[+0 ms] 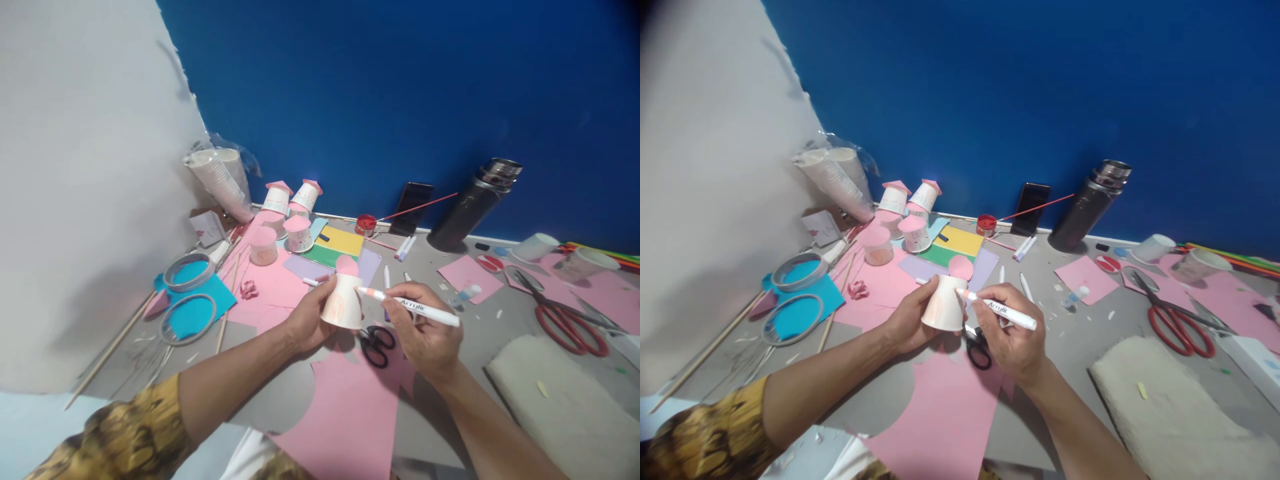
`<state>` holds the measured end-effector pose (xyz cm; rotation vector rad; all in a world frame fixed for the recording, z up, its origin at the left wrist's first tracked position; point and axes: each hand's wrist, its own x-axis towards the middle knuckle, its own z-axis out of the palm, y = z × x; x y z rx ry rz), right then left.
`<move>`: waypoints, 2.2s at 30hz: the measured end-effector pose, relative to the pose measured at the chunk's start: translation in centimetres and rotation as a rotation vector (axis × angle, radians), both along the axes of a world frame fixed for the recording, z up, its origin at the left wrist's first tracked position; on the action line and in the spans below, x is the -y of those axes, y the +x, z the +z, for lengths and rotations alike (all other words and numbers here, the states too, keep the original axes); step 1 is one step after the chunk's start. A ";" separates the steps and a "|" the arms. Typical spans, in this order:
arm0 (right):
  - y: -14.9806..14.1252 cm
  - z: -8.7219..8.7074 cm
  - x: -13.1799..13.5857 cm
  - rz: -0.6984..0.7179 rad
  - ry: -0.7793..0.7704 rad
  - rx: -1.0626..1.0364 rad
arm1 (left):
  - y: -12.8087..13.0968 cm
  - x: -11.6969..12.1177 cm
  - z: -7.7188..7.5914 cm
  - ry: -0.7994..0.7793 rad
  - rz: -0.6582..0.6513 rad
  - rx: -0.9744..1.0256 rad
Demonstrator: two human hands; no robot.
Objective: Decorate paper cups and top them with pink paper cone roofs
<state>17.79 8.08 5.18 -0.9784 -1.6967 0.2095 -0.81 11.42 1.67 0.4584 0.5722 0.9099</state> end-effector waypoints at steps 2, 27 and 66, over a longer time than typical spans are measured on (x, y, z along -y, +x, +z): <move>0.0 0.0 0.0 0.001 -0.011 -0.001 | 0.0 0.0 0.0 -0.004 0.002 0.002; -0.1 0.3 -0.1 -0.019 -0.020 0.015 | -0.2 0.0 -0.1 0.010 -0.025 -0.003; 0.0 0.5 0.6 0.099 0.021 -0.017 | -0.5 -0.1 0.2 -0.024 -0.058 0.040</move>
